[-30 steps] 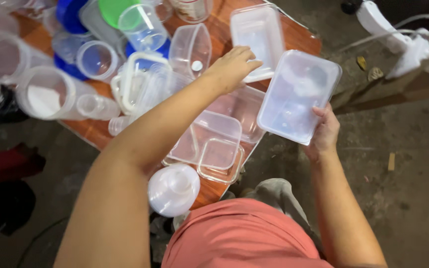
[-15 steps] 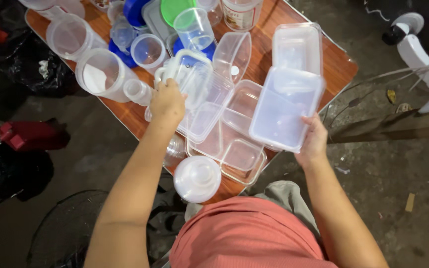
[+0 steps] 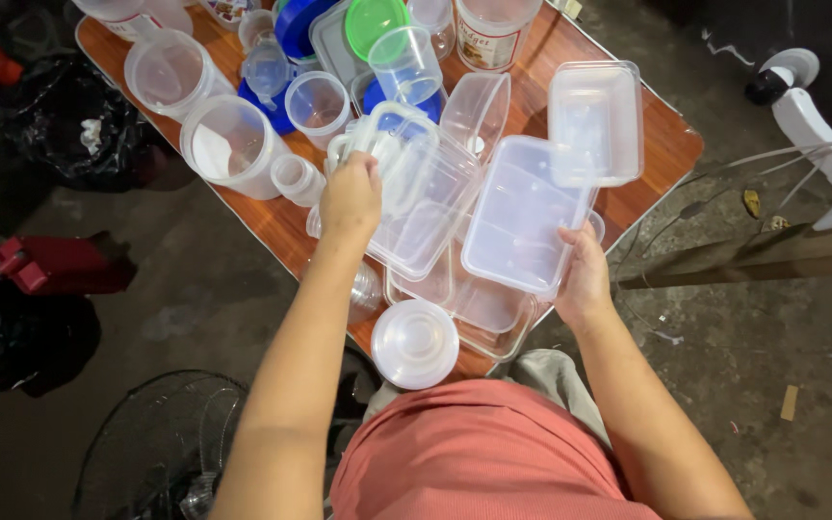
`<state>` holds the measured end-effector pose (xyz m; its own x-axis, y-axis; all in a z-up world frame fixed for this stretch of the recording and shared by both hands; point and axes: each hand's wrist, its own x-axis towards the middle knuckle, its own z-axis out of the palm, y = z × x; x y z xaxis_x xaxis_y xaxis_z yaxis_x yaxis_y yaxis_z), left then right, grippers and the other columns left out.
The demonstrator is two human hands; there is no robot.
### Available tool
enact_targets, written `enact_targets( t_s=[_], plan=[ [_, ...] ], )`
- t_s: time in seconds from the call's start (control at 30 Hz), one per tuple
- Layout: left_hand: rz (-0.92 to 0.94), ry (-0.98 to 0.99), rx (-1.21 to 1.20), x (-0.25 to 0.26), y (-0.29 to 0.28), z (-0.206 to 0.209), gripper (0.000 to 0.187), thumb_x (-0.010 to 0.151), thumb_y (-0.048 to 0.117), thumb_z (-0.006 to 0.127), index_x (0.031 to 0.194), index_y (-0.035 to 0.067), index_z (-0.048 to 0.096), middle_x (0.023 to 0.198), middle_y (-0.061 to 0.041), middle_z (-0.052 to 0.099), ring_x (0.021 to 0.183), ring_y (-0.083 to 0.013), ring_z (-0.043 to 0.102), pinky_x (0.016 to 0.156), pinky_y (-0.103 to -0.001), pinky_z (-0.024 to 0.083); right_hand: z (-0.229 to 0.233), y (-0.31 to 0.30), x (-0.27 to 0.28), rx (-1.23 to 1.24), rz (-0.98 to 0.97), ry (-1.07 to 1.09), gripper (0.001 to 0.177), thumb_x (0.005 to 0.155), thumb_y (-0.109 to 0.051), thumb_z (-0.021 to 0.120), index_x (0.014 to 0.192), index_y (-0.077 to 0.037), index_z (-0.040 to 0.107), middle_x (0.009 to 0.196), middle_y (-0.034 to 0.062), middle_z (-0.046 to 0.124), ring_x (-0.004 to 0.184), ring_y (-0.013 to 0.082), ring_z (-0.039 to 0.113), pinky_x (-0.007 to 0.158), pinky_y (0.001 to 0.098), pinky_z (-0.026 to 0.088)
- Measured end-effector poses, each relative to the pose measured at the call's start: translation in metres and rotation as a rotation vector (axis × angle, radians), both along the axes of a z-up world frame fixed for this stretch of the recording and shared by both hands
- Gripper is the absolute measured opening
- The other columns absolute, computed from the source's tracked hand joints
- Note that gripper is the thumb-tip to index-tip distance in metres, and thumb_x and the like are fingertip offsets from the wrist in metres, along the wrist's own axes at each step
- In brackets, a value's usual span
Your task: The person sorts a pile of plastic containers and lids on a wooden table, separating lids from bases and stacking them by size. The person then places a small glass jar into a cabinet shelf.
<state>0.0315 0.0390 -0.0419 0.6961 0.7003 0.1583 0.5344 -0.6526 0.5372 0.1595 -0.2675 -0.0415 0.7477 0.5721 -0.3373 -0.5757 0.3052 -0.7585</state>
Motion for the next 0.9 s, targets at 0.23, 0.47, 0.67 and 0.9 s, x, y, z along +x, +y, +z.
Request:
enact_targets(
  t_s=[0.23,0.47,0.67,0.9],
  plan=[
    [0.133,-0.427,-0.472,-0.003,-0.017,0.011,0.023,0.105,0.008,0.050,0.127,0.004,0.056,0.099,-0.013,0.065,0.086,-0.0291,0.066,0.079,-0.041,0.054,-0.003,-0.002,-0.003,0.021,-0.153,-0.261,0.049,0.096,-0.016,0.055,0.143,-0.004,0.046,0.135,0.0115,0.058,0.125,0.0242,0.058,0.109,0.0401,0.048],
    [-0.182,-0.419,-0.159,0.041,-0.078,0.013,0.019,0.101,0.013,0.064,0.115,0.001,0.067,0.108,-0.016,0.071,0.097,-0.0313,0.069,0.086,-0.040,0.055,0.002,0.031,-0.020,0.044,-0.116,-0.229,0.051,0.103,-0.024,0.056,0.148,-0.005,0.040,0.139,0.0098,0.055,0.127,0.0208,0.056,0.110,0.0377,0.046],
    [-0.152,-0.297,-0.567,0.039,-0.080,0.030,0.028,0.095,0.016,0.065,0.120,0.003,0.068,0.110,-0.013,0.077,0.097,-0.0224,0.074,0.086,-0.035,0.057,0.007,0.030,-0.026,0.133,-0.052,-0.215,0.051,0.108,-0.036,0.048,0.150,-0.009,0.038,0.141,0.0056,0.053,0.128,0.0173,0.054,0.108,0.0354,0.047],
    [-0.146,-0.235,-0.661,0.035,-0.073,0.026,0.032,0.098,0.014,0.065,0.126,0.000,0.070,0.101,-0.009,0.076,0.088,-0.0154,0.069,0.082,-0.030,0.054,-0.006,0.022,-0.018,0.070,-0.002,-0.207,0.054,0.106,-0.046,0.040,0.143,-0.008,0.048,0.132,0.0021,0.064,0.116,0.0111,0.066,0.099,0.0282,0.057]
  ],
)
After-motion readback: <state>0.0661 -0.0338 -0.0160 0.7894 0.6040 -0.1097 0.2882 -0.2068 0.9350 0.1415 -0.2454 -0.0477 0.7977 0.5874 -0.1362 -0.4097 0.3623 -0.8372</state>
